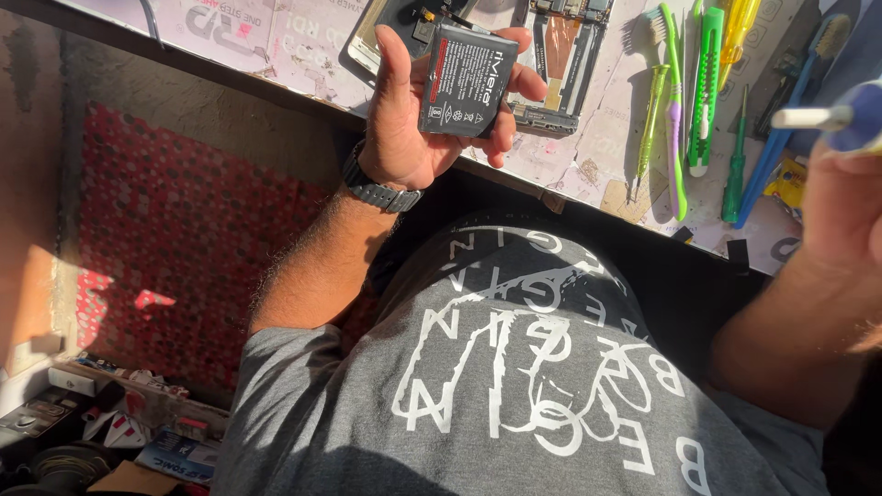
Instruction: The person repairs a disassembled smartphone at a workbench. They pry at the phone's internal frame, use a green screwdriver on small components, then apply adhesive from a yellow tube onto a phone battery and press a small part into the tube's nozzle area.
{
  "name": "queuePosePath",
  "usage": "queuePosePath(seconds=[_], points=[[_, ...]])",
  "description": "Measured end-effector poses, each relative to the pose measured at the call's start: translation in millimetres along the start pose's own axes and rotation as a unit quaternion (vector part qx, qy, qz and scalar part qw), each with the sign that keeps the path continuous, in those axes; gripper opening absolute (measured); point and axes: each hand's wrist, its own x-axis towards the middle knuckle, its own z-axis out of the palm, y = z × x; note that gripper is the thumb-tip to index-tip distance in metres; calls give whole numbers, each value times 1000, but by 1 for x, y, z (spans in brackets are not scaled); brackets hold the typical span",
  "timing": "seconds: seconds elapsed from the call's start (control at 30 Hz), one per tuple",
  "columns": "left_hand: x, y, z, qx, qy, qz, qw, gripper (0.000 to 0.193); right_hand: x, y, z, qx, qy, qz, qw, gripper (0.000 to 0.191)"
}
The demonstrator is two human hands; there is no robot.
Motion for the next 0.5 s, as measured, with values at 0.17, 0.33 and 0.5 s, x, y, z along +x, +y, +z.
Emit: queuePosePath(seconds=[0.17, 0.33, 0.5], points=[[-21, 45, 9, 52, 51, -24, 997, 68, 4, 29, 15, 93, -47, 68, 992, 24], [-51, 111, -7, 156, 141, 14, 977, 36, 8, 47, 27, 166, -13, 147, 975, 18], [-51, 140, -37, 273, 266, 87, 920, 2, 16, 61, 36, 194, -25, 157, 968, 21]])
